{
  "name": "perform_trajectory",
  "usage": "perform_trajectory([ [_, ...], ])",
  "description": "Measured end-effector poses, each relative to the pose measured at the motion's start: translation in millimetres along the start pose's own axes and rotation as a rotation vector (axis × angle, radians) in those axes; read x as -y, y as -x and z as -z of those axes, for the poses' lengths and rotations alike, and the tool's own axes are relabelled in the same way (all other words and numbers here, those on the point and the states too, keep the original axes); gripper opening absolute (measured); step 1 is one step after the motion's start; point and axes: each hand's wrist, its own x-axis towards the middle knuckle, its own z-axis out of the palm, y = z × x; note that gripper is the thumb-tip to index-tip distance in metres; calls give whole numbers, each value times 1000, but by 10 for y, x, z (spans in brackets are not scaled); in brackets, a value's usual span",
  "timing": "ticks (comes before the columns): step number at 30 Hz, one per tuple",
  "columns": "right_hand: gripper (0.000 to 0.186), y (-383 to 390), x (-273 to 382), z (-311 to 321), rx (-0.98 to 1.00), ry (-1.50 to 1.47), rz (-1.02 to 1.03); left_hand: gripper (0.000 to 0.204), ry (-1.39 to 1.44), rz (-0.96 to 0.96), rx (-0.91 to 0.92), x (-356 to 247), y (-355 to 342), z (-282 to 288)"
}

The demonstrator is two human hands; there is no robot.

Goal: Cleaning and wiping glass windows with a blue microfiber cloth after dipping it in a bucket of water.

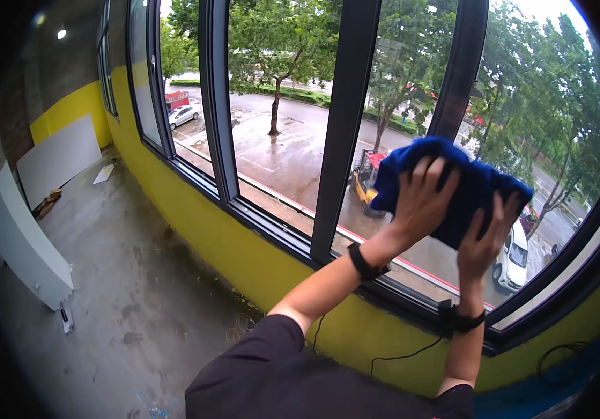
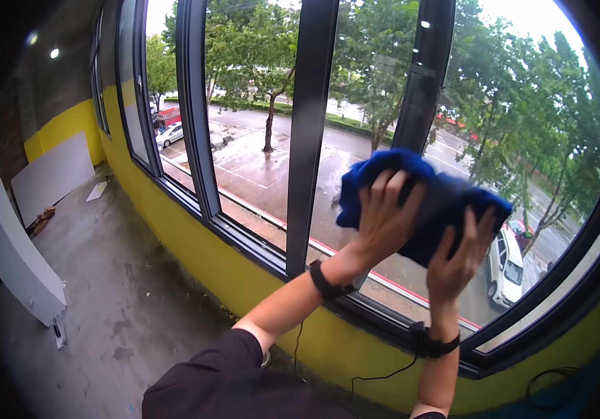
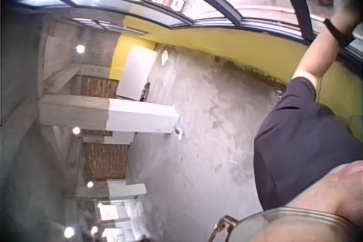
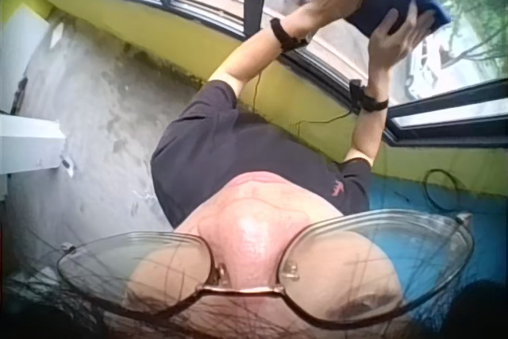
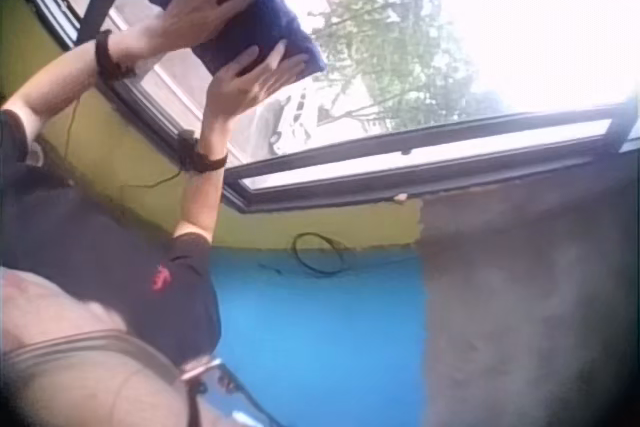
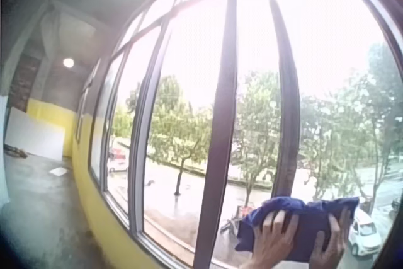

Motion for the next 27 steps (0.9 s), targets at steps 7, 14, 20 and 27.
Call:
perform_trajectory([
  [7, 58, -1306, -757, 677, -43, 89, -369, 49, 208, -379, -147, -717, -1445, -479],
  [14, 51, -395, -1080, 410, -250, 417, 146, 52, 314, -56, -44, -1185, -400, -596],
  [20, 63, 1600, -918, 299, -14, 346, 79, 36, 131, -89, 253, -1105, 1763, -321],
  [27, 76, 1802, -870, 160, 162, 294, 8, 55, 148, 215, 484, -808, 1894, -183],
])
